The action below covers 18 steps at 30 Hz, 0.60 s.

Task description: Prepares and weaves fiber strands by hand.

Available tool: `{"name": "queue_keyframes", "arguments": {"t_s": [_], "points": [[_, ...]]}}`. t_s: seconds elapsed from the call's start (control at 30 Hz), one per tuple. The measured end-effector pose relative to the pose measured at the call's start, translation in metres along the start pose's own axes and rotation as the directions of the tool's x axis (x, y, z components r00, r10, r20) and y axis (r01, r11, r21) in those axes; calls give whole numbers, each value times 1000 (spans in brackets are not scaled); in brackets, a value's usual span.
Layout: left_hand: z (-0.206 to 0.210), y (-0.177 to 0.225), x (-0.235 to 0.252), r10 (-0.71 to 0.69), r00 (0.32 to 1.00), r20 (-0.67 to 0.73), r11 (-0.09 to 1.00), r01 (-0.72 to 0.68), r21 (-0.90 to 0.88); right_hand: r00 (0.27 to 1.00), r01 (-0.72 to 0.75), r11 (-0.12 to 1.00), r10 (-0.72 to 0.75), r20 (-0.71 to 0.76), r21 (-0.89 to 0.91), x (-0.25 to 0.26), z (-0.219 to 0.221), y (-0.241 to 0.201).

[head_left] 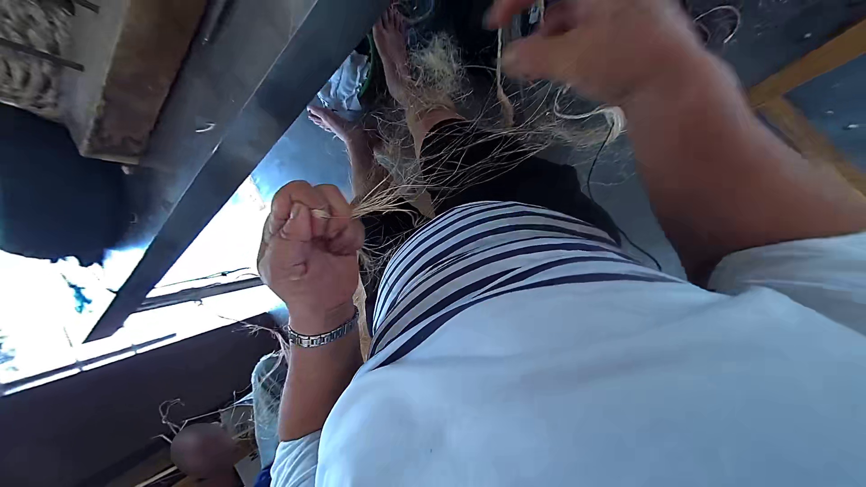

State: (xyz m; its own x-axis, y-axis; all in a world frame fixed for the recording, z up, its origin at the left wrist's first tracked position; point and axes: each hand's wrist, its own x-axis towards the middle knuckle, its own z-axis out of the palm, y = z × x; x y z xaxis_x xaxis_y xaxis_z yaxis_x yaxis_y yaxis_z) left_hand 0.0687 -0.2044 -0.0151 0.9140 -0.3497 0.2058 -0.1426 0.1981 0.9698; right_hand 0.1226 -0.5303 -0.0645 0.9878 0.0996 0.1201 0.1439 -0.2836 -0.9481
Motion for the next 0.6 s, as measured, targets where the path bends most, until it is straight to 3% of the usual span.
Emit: {"name": "queue_keyframes", "arguments": {"t_s": [0.03, 0.07, 0.13, 0.17, 0.23, 0.3, 0.43, 0.5, 0.6], "points": [[9, 0, 3, 8, 999, 33, 1000, -8, 0, 970, 193, 977, -204, 136, 86, 2, 24, -30], [16, 0, 5, 17, 998, 66, 1000, -17, -2, 889, 343, 929, -369, 272, 142, 3, 47, -49], [21, 3, 7, 36, 994, 108, 999, -37, 12, 760, 468, 868, -492, 426, 168, 3, 84, -63], [18, 4, 7, 38, 994, 105, 999, -42, 34, 749, 457, 872, -483, 454, 175, 3, 93, -58], [1, 4, 3, 18, 996, 87, 994, -27, 101, 793, 353, 925, -376, 480, 141, 6, 85, -39], [-18, -1, -8, -19, 1000, 18, 994, 17, 109, 850, 279, 959, -224, 476, -46, 8, 56, -14], [-40, -7, -20, -19, 993, -119, 998, 11, -67, 945, 102, 914, 35, 326, -392, 0, 22, 62], [-47, -3, -19, 14, 987, -160, 987, -39, -154, 944, -43, 908, 173, 281, -416, -3, 9, 97], [-64, 8, -20, 55, 973, -222, 988, -86, -130, 910, -292, 868, 381, 162, -401, -13, -18, 141]]}}
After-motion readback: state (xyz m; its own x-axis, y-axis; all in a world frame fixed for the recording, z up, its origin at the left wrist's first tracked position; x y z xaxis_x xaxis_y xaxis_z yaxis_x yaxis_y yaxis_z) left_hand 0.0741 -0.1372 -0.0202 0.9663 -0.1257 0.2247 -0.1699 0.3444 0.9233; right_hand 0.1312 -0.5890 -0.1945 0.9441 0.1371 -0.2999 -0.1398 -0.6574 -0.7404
